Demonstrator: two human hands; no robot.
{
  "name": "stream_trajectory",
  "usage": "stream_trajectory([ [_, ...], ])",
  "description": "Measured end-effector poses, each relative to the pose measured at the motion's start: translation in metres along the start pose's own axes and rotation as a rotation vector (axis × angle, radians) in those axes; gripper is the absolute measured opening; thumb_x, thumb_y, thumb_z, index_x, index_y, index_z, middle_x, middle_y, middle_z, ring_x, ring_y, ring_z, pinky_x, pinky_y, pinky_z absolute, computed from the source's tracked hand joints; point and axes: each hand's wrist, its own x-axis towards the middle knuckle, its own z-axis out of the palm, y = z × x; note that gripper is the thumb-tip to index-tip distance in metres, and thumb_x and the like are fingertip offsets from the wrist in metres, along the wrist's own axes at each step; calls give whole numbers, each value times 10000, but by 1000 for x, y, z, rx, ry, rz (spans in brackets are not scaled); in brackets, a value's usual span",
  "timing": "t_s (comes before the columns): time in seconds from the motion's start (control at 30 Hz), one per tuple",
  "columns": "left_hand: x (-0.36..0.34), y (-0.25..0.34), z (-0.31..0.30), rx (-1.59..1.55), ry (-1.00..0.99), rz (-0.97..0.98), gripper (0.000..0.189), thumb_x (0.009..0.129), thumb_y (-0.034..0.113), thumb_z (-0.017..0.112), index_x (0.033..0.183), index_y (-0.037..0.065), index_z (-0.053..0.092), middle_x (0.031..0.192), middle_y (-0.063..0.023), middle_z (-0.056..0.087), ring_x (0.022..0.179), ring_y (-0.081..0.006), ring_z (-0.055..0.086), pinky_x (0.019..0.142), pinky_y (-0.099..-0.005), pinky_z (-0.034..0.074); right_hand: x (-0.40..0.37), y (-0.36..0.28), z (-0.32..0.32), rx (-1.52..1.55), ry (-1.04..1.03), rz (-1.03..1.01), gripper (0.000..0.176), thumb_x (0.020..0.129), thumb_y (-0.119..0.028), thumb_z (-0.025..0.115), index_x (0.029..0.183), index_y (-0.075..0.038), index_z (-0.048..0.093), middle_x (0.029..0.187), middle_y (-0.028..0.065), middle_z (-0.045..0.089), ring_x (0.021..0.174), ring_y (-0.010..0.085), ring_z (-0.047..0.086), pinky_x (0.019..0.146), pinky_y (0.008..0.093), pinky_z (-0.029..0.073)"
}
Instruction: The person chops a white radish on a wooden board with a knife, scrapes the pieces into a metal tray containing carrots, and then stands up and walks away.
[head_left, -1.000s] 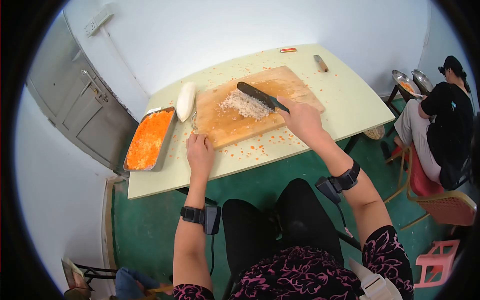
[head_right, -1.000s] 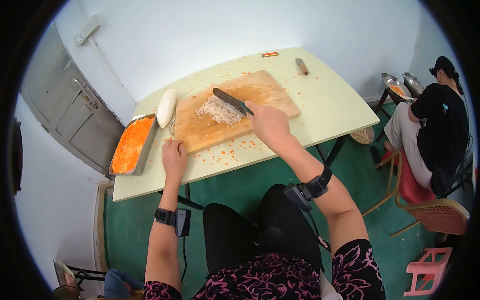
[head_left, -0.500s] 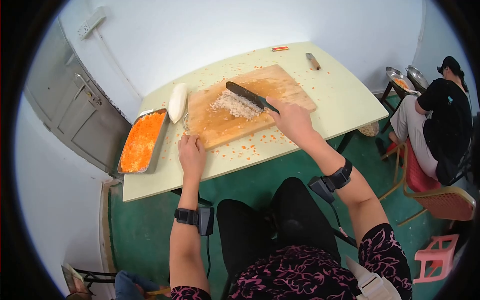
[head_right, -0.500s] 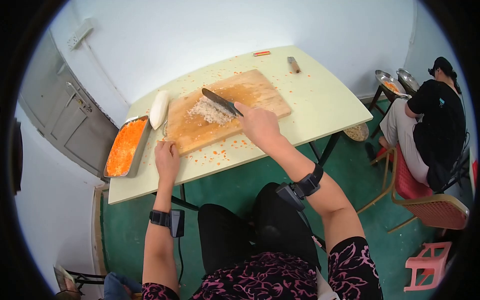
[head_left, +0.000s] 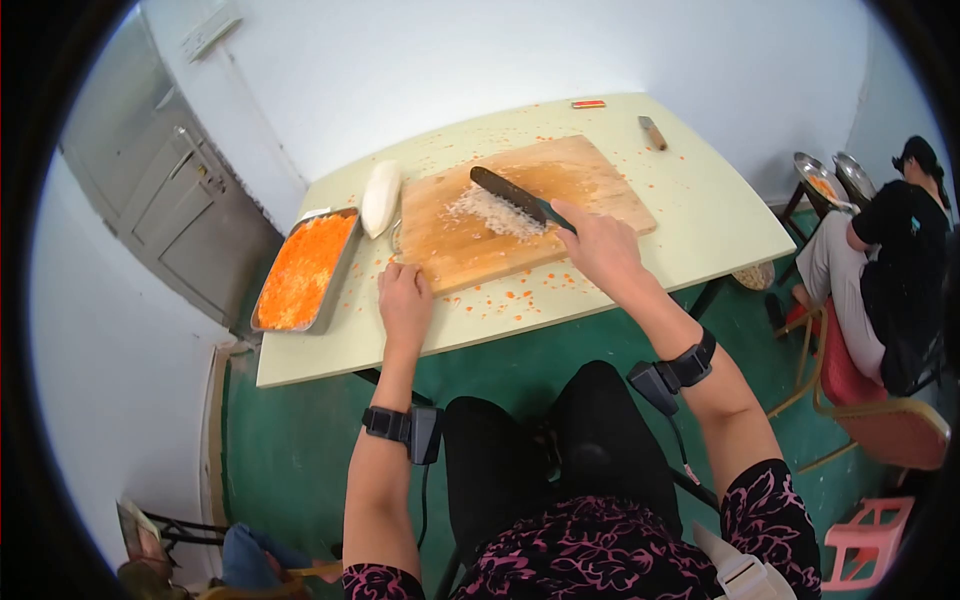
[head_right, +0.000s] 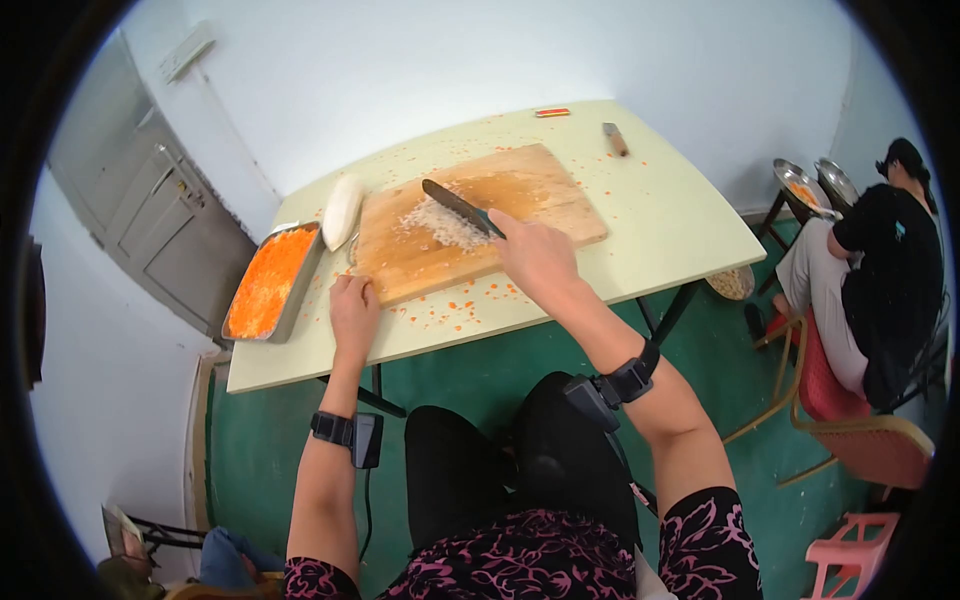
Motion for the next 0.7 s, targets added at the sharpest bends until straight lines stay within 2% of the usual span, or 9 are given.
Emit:
stream_trajectory([
  [0.1, 0, 2, -2, -14, 12, -15, 94, 761, 52, 554, 820, -3, 602, 825, -135, 532, 797, -311, 497, 700, -395, 433, 5, -2, 0, -26, -2, -2, 345, 824, -221, 566, 1159, -138, 559, 702, 127, 623, 658, 294, 603, 585, 404, 466],
  [0.2, 1, 5, -3, -16, -4, -26, 99, 764, 48, 550, 829, -4, 604, 827, -138, 535, 804, -313, 502, 710, -393, 432, 6, -9, 3, 19, 82, -55, 351, 822, -222, 568, 1165, -147, 555, 685, 127, 616, 655, 290, 603, 575, 406, 466],
  [0.3, 0, 4, -6, -17, -13, -30, 118, 771, 42, 541, 853, -8, 610, 828, -147, 540, 820, -316, 512, 726, -384, 431, 10, -9, 8, -74, -17, -51, 353, 820, -221, 572, 1165, -148, 555, 670, 128, 610, 649, 291, 602, 565, 404, 466],
  [0.4, 0, 4, -4, -28, -4, -34, 113, 770, 39, 540, 845, -9, 609, 827, -146, 537, 816, -315, 511, 723, -385, 430, 12, -17, 0, -32, 2, -19, 356, 818, -216, 575, 1166, -144, 555, 662, 129, 609, 641, 296, 601, 563, 401, 465],
  [0.5, -2, 6, -3, -21, -14, -36, 105, 768, 43, 542, 833, -7, 608, 832, -142, 535, 814, -314, 507, 720, -390, 434, 11, -12, 13, -4, 79, -175, 337, 816, -215, 578, 1143, -131, 563, 666, 133, 611, 638, 299, 601, 560, 399, 465],
  [0.6, 2, 3, -3, -25, -9, -37, 102, 766, 54, 548, 828, -3, 605, 842, -135, 533, 815, -316, 498, 719, -398, 442, 14, -20, 6, -70, -32, -98, 314, 814, -213, 579, 1113, -118, 572, 671, 134, 614, 644, 296, 603, 563, 398, 466],
  [0.7, 0, 4, -2, -31, -4, -39, 104, 769, 55, 546, 830, -5, 606, 847, -136, 534, 819, -314, 499, 719, -395, 443, 13, -35, -7, -10, -9, -79, 300, 813, -215, 580, 1095, -114, 576, 671, 133, 614, 649, 292, 605, 566, 393, 468],
])
